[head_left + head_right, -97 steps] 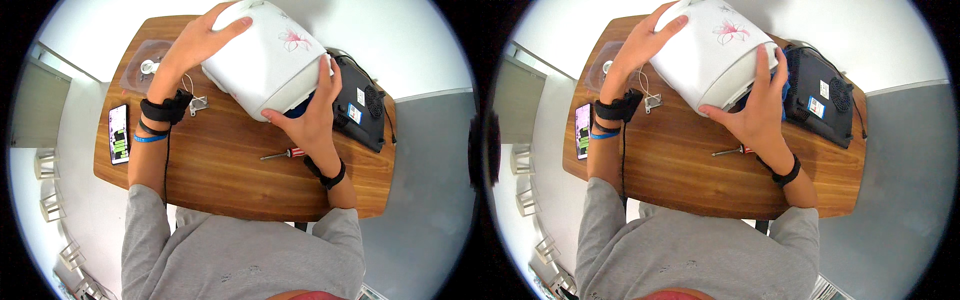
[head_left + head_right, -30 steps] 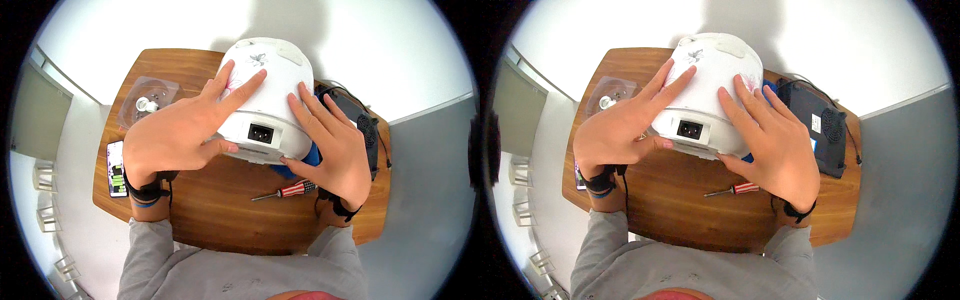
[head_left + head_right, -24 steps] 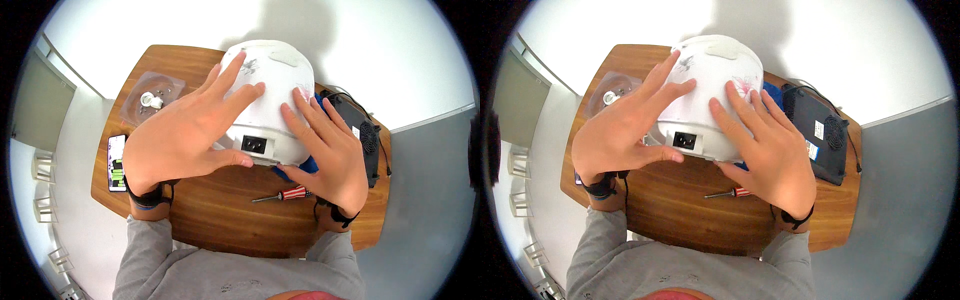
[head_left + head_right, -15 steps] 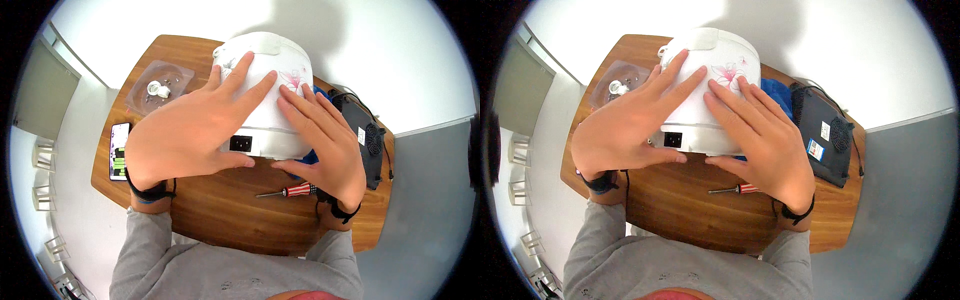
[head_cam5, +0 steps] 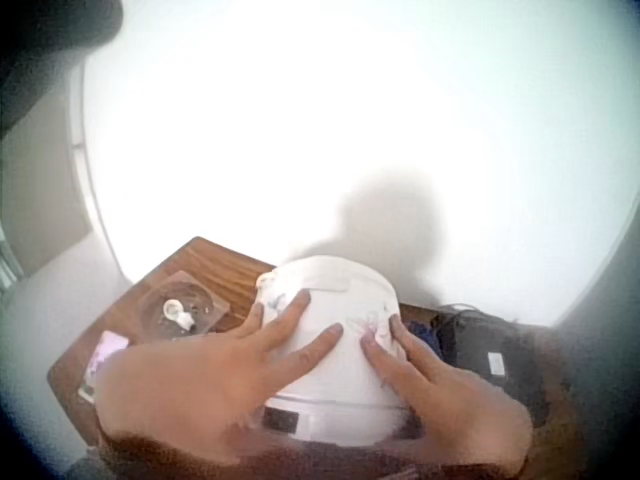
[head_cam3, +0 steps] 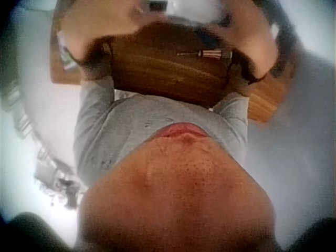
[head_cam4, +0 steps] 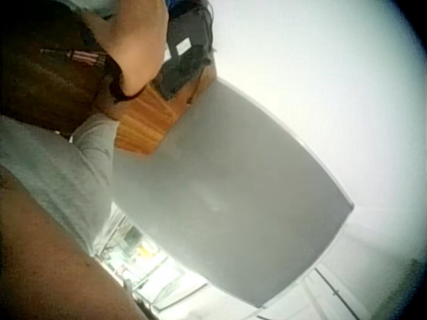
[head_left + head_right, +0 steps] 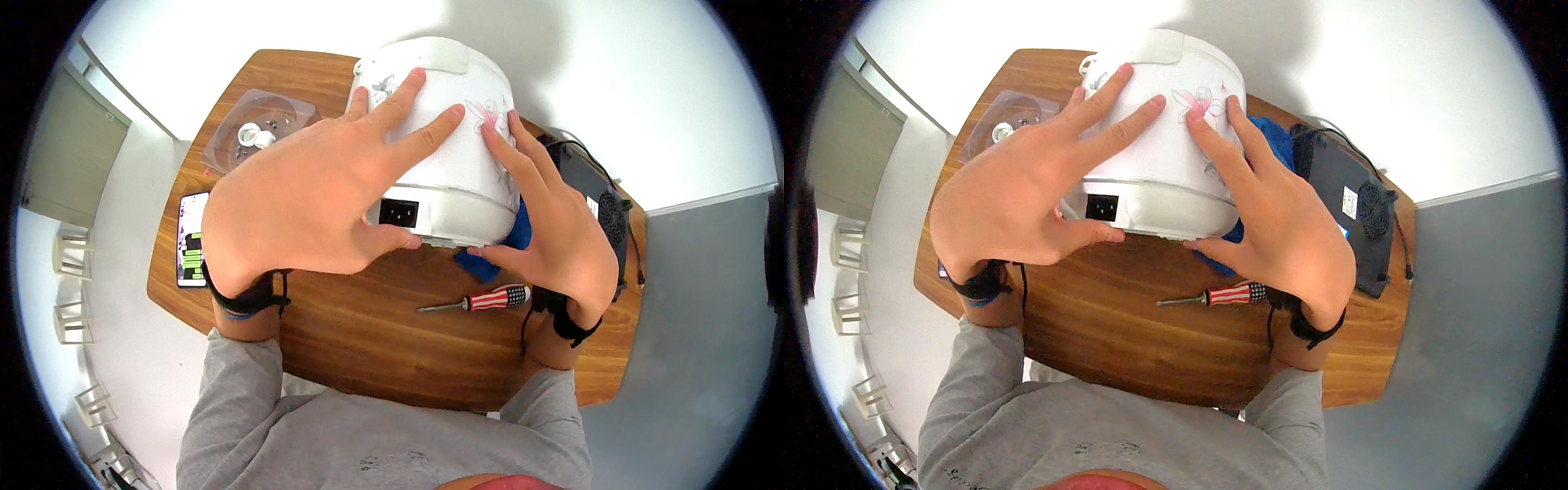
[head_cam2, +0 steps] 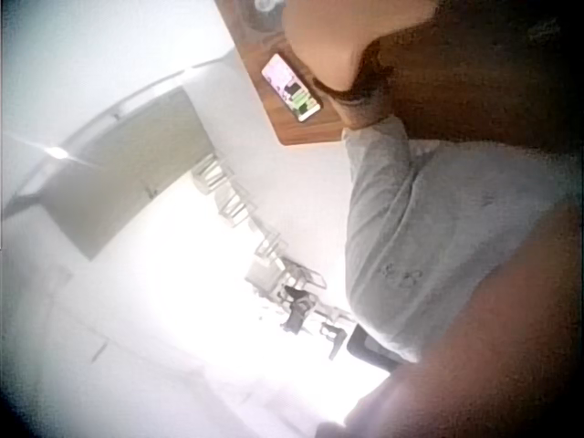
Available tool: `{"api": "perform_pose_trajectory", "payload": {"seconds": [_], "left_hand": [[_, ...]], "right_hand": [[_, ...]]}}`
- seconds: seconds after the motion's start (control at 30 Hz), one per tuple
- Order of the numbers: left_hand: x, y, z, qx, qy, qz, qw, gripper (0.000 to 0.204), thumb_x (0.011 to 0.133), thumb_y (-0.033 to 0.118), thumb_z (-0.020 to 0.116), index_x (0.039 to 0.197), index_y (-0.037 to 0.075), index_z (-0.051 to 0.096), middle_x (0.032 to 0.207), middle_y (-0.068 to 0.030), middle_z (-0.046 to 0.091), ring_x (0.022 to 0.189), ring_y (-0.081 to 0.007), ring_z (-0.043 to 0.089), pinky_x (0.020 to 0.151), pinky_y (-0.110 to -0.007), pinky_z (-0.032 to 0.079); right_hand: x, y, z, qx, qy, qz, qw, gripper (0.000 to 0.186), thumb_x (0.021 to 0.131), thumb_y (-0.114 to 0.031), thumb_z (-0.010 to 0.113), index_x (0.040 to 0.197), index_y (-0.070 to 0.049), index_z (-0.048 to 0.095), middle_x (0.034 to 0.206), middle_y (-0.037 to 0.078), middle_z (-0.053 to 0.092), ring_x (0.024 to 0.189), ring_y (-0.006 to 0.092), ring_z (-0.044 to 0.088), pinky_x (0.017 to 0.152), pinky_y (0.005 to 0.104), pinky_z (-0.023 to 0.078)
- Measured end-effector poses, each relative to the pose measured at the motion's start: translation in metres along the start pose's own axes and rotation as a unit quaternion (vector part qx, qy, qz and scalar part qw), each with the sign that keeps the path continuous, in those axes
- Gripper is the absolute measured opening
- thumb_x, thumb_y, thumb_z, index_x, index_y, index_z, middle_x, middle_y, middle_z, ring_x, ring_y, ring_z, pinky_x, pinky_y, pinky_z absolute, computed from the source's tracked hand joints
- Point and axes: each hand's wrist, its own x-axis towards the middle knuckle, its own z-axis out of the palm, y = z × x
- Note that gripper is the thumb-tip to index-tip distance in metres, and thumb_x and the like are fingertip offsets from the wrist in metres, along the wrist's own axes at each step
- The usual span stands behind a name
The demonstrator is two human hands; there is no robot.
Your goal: The person wipes the exterior of a white rice cooker with a blue cloth, then wipes the bottom of a black electronic device. The person uses a screwdriver to loosen and remove screws from the bottom of the black device.
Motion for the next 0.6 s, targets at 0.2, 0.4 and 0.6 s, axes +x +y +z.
{"api": "perform_pose_trajectory", "payload": {"seconds": [0.2,0.4,0.6], "left_hand": [[0.000,0.001,-0.005,-0.016,-0.014,-0.010,1.000,0.116,0.077,0.018,0.095,0.176,0.022,0.035,0.177,-0.0322,0.029,0.113,-0.0558,0.070,0.119,-0.058,0.050],[-0.002,-0.003,-0.006,-0.019,0.004,-0.004,1.000,0.114,0.079,0.025,0.095,0.176,0.020,0.036,0.178,-0.0306,0.029,0.102,-0.0501,0.075,0.102,-0.049,0.058],[0.004,-0.041,-0.004,-0.041,0.016,0.056,0.997,0.116,0.078,0.040,0.095,0.175,0.014,0.037,0.181,-0.0286,0.026,0.109,-0.0464,0.076,0.095,-0.043,0.060]], "right_hand": [[0.001,-0.002,0.004,-0.041,0.022,-0.015,0.999,0.118,0.070,-0.024,0.101,0.171,-0.026,0.041,0.173,0.033,0.038,0.130,0.0546,0.065,0.103,0.0518,0.061],[0.008,0.019,-0.002,-0.020,0.033,-0.095,0.995,0.129,0.067,-0.024,0.104,0.175,-0.031,0.035,0.174,0.036,0.032,0.137,0.0542,0.062,0.105,0.0529,0.060],[0.010,0.022,0.006,-0.008,-0.022,0.040,0.999,0.130,0.070,-0.021,0.102,0.177,-0.036,0.030,0.169,0.033,0.043,0.138,0.0513,0.060,0.109,0.0528,0.058]]}}
